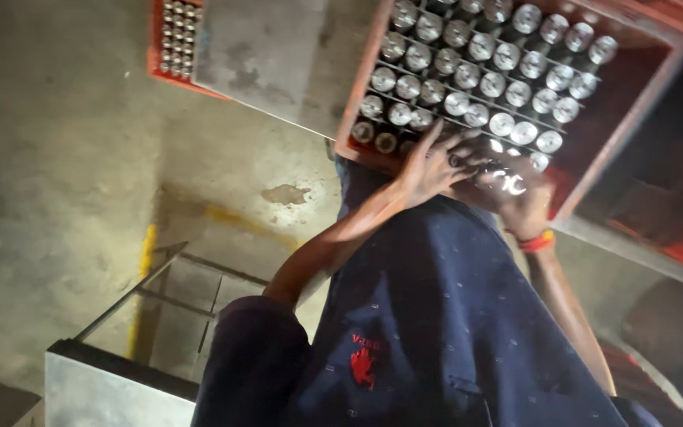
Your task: The person repeatedly picks small metal caps from buckets and places them into a red plastic crate, filling the crate in a grid pattern. The person then lifts the filled crate and places it on a stack of other crates.
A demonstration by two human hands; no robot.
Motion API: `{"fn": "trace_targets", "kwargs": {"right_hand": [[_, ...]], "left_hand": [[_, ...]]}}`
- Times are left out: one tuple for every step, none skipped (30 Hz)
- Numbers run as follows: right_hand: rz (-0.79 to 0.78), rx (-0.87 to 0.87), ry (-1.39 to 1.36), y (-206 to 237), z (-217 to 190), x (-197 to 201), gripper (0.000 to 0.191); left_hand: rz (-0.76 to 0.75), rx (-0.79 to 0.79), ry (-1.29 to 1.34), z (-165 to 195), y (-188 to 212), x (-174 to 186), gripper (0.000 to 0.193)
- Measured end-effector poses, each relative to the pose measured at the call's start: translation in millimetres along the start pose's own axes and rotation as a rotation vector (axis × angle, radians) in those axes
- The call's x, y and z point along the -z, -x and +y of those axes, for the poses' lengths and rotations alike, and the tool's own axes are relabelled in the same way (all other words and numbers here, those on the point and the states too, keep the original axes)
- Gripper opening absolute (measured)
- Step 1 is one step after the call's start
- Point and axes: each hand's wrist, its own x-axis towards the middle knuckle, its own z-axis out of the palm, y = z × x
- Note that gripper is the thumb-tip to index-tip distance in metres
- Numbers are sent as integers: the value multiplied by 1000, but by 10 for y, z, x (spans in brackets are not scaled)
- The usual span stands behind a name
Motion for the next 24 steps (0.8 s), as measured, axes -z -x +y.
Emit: {"fn": "trace_targets", "kwargs": {"right_hand": [[-83, 118, -34, -119, -105, -152, 35], [-116, 181, -13, -255, -192, -274, 36], [-147, 244, 8, -386, -267, -386, 38], [-176, 310, 32, -499, -332, -465, 39], [-178, 243, 1, -578, -404, -556, 33], [-181, 173, -28, -649, -477, -666, 28], [-185, 99, -56, -704, -533, -750, 23], [-154, -86, -167, -748, -576, -822, 22], [-124, -269, -275, -799, -606, -913, 21], [-94, -454, -383, -858, -622, -1009, 20], [-86, -304, -269, -922, -615, -1099, 18], [-76, -153, -156, -999, -594, -1200, 16], [-67, -2, -44, -1065, -564, -1297, 14], [-41, 88, 19, -1128, -528, -1384, 15], [-14, 180, 81, -1187, -488, -1462, 17], [13, 272, 144, -1229, -451, -1523, 20], [-22, 172, 134, -1249, -413, -1558, 15], [-57, 72, 123, -1281, -380, -1589, 11], [-92, -29, 111, -1303, -356, -1617, 9], [-76, -17, 124, -1311, -341, -1627, 10], [-57, -2, 138, -1321, -325, -1623, 13], [-32, 15, 152, -1322, -318, -1613, 16], [-19, -1, 108, -1308, -309, -1581, 15], [-2, -14, 62, -1298, -300, -1545, 16]], "left_hand": [[18, -25, -39, 46, 44, 25, 78], [38, -49, -79, 109, 102, 46, 79], [58, -72, -119, 180, 173, 61, 79], [75, -74, -84, 269, 254, 69, 78], [93, -77, -51, 368, 353, 69, 77], [109, -77, -15, 479, 452, 58, 76], [221, -143, -142, 587, 570, 42, 74], [334, -211, -265, 692, 704, 23, 73], [446, -280, -388, 818, 834, 8, 72], [464, -363, -419, 952, 960, -6, 69], [484, -442, -448, 1060, 1084, -16, 66], [504, -521, -478, 1161, 1192, -20, 63], [510, -549, -455, 1248, 1287, -20, 61], [516, -576, -431, 1328, 1371, -14, 60], [521, -605, -408, 1396, 1433, -7, 58], [523, -615, -409, 1452, 1469, -3, 58], [524, -623, -409, 1490, 1498, 0, 57], [526, -632, -410, 1533, 1509, -5, 56], [545, -629, -409, 1569, 1491, -19, 55], [562, -623, -409, 1601, 1459, -45, 54], [575, -617, -411, 1635, 1412, -84, 53], [602, -625, -489, 1678, 1357, -136, 49], [624, -634, -569, 1729, 1291, -200, 45], [646, -644, -654, 1807, 1216, -274, 41]]}}
